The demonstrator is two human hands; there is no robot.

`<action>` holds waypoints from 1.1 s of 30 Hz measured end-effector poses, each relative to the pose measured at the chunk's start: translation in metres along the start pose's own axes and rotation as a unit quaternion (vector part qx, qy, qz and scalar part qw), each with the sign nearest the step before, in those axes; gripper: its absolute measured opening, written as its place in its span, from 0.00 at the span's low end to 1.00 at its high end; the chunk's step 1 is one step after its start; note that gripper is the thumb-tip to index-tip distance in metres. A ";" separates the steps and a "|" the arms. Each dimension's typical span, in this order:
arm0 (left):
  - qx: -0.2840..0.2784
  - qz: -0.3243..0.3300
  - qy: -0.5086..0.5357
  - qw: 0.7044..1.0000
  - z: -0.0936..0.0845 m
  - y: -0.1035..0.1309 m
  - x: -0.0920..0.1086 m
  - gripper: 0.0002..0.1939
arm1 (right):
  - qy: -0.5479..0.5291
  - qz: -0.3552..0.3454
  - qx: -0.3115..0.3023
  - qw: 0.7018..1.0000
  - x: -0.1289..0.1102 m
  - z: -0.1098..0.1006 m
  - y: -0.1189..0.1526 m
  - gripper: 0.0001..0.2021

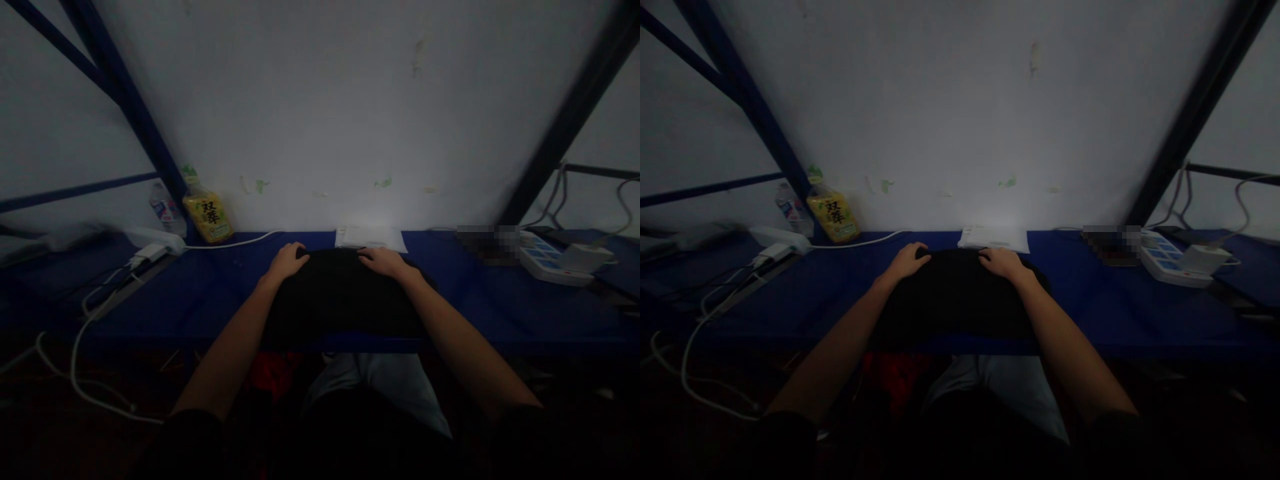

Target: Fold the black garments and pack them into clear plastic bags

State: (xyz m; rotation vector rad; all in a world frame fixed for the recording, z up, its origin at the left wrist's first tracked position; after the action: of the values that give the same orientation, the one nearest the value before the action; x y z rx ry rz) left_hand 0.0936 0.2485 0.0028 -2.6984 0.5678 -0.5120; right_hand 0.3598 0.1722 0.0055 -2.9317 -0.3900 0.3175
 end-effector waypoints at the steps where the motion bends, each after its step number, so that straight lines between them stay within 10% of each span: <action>1: -0.001 0.000 0.000 1.000 0.000 0.000 0.000 0.20 | 0.000 -0.002 -0.001 1.000 0.000 0.000 0.000 0.23; 33: 0.026 0.006 -0.009 1.000 -0.013 0.004 -0.004 0.14 | -0.031 0.003 0.021 0.999 -0.001 0.002 -0.005 0.22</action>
State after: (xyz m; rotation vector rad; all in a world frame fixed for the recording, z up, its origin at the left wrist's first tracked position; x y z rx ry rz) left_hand 0.0836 0.2434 0.0119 -2.6473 0.5570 -0.4915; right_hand 0.3576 0.1771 0.0049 -2.8880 -0.3769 0.4137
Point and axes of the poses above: each hand's wrist, its own y-axis away from the middle knuckle, its own z-axis out of the palm, x = y × z, the point moved 7 cm from there along -y, towards the middle knuckle, and after that the axes turned 3 degrees about x, right-handed, at the moved point
